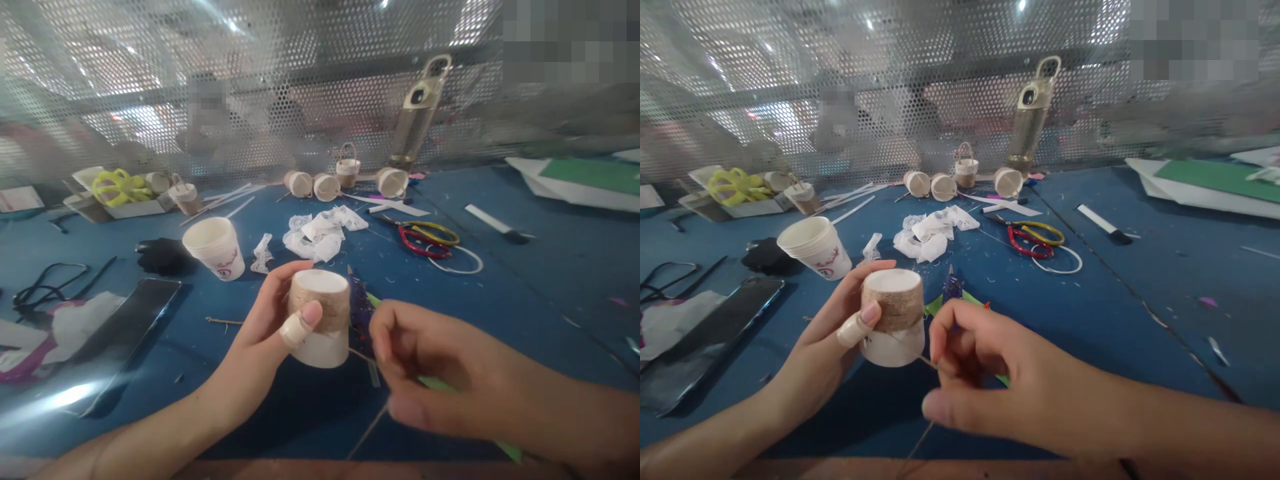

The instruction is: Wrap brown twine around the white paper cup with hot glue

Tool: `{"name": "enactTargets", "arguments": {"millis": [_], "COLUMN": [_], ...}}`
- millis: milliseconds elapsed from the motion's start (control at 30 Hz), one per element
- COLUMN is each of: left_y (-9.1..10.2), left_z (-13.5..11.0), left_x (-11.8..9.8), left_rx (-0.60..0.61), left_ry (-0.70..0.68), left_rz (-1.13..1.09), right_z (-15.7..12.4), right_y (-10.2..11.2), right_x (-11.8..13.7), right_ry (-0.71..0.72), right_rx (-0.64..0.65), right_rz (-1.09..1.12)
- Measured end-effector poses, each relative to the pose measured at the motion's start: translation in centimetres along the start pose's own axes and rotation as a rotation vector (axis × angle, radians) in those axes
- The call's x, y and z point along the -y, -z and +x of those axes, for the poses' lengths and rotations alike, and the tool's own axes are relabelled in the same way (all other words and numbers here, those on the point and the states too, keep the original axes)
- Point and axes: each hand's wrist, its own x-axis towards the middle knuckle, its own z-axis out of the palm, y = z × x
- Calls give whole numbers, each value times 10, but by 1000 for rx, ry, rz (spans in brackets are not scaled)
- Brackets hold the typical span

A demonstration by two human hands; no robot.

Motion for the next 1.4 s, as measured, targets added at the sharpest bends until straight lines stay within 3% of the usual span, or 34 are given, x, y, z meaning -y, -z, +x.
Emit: {"name": "enactTargets", "arguments": {"millis": [133, 367, 833, 1400], "left_y": [-3, -5, -4, -5], "left_z": [1, 1, 0, 2], "left_x": [0, -1, 3, 1], "left_rx": [22, 35, 30, 27], "left_ry": [-9, 16, 38, 204], "left_rz": [26, 74, 58, 17], "right_z": [1, 1, 1, 1], "right_y": [3, 7, 9, 9], "right_x": [-2, -10, -14, -16], "right_ry": [70, 303, 227, 313], "right_rx": [-258, -340, -361, -376], "right_rz": [-372, -770, -636, -751]}}
